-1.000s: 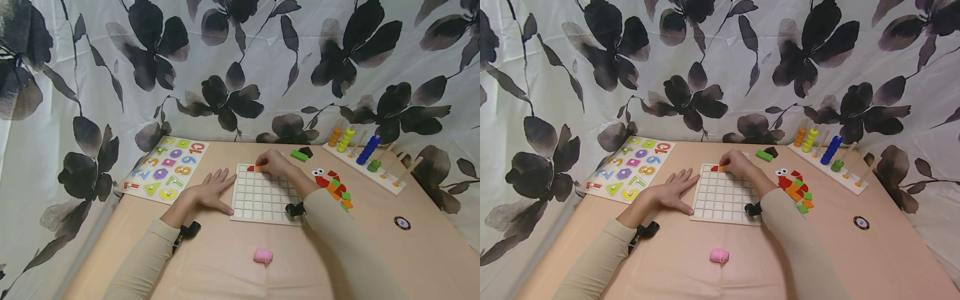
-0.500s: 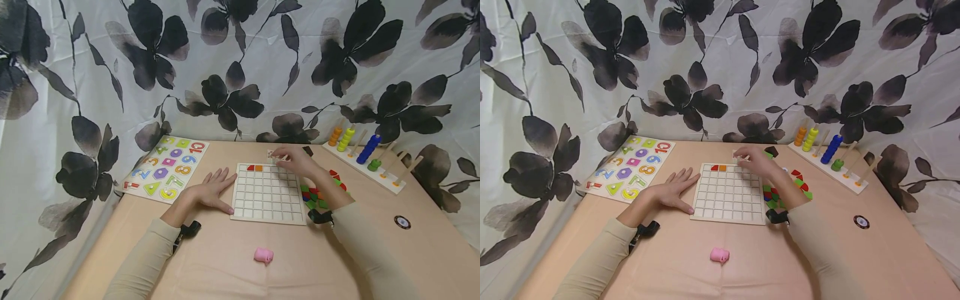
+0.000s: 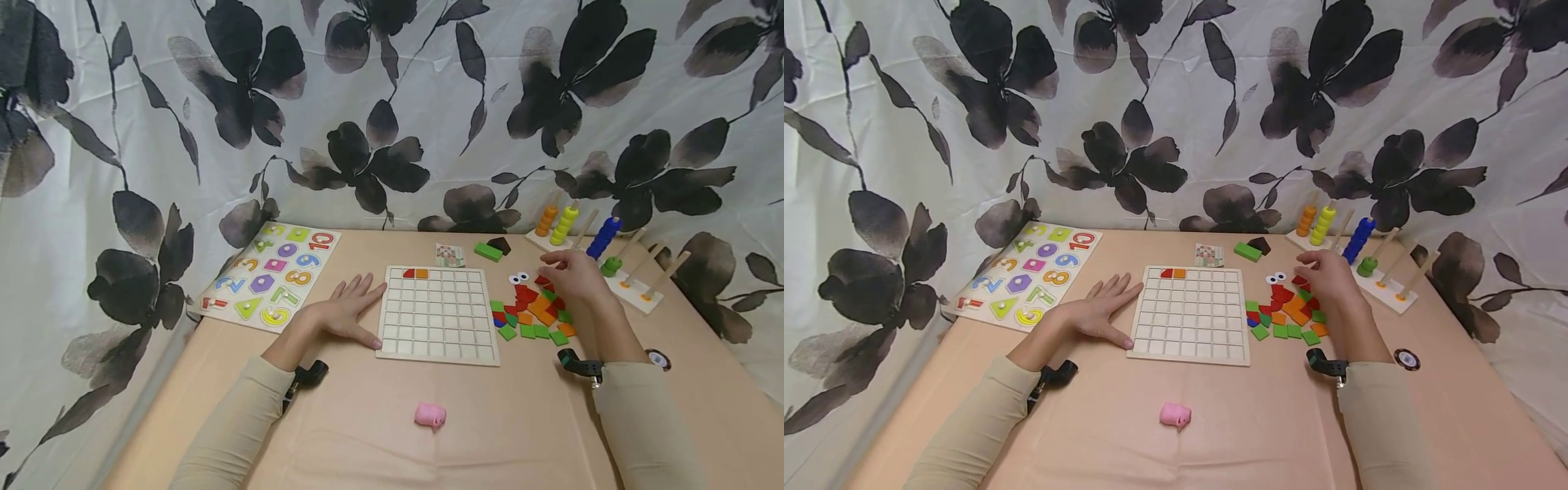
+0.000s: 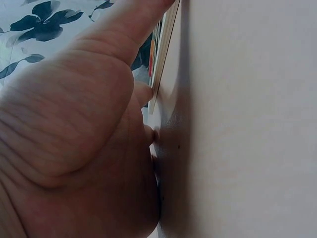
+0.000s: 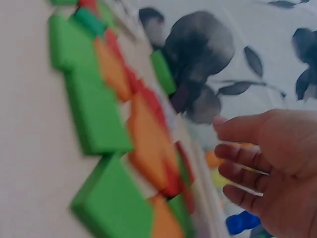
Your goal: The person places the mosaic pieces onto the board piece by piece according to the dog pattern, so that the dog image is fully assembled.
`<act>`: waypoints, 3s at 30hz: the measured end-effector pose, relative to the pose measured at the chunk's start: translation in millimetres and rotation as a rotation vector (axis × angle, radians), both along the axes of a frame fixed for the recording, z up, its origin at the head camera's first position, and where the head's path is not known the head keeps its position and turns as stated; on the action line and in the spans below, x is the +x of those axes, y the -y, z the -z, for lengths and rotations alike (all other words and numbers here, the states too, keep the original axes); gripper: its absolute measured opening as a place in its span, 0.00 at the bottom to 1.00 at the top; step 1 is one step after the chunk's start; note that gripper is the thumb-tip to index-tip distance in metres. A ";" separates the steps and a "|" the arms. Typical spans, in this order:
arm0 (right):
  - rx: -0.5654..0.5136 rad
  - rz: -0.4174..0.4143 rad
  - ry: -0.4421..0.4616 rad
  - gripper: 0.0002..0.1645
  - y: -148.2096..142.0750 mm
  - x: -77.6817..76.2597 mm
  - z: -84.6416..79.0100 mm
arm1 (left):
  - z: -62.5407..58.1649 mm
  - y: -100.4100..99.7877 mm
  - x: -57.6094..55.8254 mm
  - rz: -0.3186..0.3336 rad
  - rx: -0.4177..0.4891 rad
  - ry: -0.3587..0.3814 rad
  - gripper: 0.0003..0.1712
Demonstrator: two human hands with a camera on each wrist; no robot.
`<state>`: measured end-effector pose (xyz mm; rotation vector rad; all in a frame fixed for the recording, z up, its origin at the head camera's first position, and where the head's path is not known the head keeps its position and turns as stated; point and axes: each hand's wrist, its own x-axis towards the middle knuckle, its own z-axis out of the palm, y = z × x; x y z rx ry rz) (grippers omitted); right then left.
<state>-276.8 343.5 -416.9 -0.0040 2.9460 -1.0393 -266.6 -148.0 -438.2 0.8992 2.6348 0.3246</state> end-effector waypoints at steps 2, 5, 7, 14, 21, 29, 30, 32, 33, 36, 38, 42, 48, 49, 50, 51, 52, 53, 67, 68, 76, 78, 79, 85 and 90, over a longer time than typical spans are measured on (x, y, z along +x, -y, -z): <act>0.012 0.011 0.071 0.25 -3.9 -2.2 7.2 | 0.9 -0.3 -0.5 0.003 0.000 -0.002 0.73; 0.014 -0.010 0.113 0.21 -6.6 -5.2 15.6 | 0.9 -0.8 -0.8 0.003 0.001 -0.001 0.73; 0.008 -0.027 0.100 0.19 -6.4 -6.1 18.5 | 0.0 -0.6 -0.5 0.002 0.004 -0.001 0.73; -0.066 0.012 0.075 0.18 -7.8 -7.6 22.6 | -1.0 -1.0 0.5 -0.001 0.006 0.001 0.73; -0.149 0.031 -0.042 0.14 1.8 -2.5 14.4 | -0.1 -0.9 -0.6 0.000 -0.003 0.001 0.73; -0.147 -0.196 -0.328 0.14 71.5 -14.1 -27.0 | 3.6 0.7 -2.2 0.009 0.004 -0.008 0.73; -0.149 -0.207 -0.328 0.14 82.2 -17.6 -29.8 | 3.9 1.0 -2.3 0.010 0.002 -0.010 0.73; -0.167 -0.227 -0.322 0.13 102.0 -25.6 -32.6 | 3.9 1.2 -2.3 0.009 0.003 -0.010 0.73; -0.173 -0.240 -0.317 0.12 111.0 -29.9 -32.6 | 3.8 1.2 -2.2 0.009 0.003 -0.010 0.73; -0.187 -0.295 -0.303 0.10 131.9 -42.3 -26.6 | 3.3 -0.2 -1.9 0.009 0.000 -0.010 0.73; -0.179 -0.341 -0.273 0.11 143.5 -48.8 -20.2 | 3.2 -0.8 -1.4 0.011 0.001 -0.008 0.73; -0.138 -0.405 -0.203 0.12 162.2 -60.1 -5.8 | 3.1 -0.6 -0.8 0.009 0.002 -0.006 0.72; -0.059 -0.427 -0.136 0.05 179.4 -67.4 7.3 | 2.2 -0.3 -1.1 0.006 0.003 -0.005 0.73; -0.049 -0.426 -0.124 0.04 180.9 -67.4 8.4 | 2.6 -0.3 -1.3 0.007 0.001 -0.005 0.73; -0.041 -0.425 -0.113 0.03 182.1 -66.9 9.1 | 2.5 -0.4 -1.2 0.007 0.000 -0.002 0.73; -0.029 -0.426 -0.107 0.03 182.9 -66.5 9.6 | 2.5 -0.5 -1.2 0.008 0.000 -0.001 0.73; -0.020 -0.427 -0.102 0.03 183.4 -66.0 10.0 | 2.3 -0.5 -1.3 0.008 -0.002 0.000 0.73; -0.017 -0.428 -0.097 0.03 183.6 -65.2 9.9 | 2.2 -0.5 -1.6 0.007 -0.003 -0.001 0.73; 0.055 -0.440 -0.077 0.09 183.3 -60.0 12.0 | 3.0 -1.6 -2.5 -0.002 0.011 -0.002 0.74; 0.048 -0.440 -0.076 0.10 181.4 -58.5 10.9 | 2.9 -1.6 -2.5 -0.002 0.011 -0.002 0.73; -0.046 -0.411 -0.199 0.19 126.6 -22.1 -21.1 | 2.5 -1.2 -2.4 0.000 0.013 -0.010 0.74; -0.031 -0.379 -0.233 0.19 104.8 -11.0 -28.3 | 2.5 -0.9 -2.6 0.004 0.009 -0.012 0.73; -0.025 -0.363 -0.243 0.20 93.7 -6.3 -31.0 | 2.6 -0.6 -2.6 0.004 0.009 -0.012 0.73; 0.002 -0.230 -0.189 0.19 33.8 12.3 -38.1 | 0.9 0.6 -2.9 -0.004 0.015 -0.017 0.73; 0.058 -0.180 -0.129 0.20 3.2 15.7 -29.9 | 2.1 -0.8 -2.6 0.000 0.028 -0.003 0.73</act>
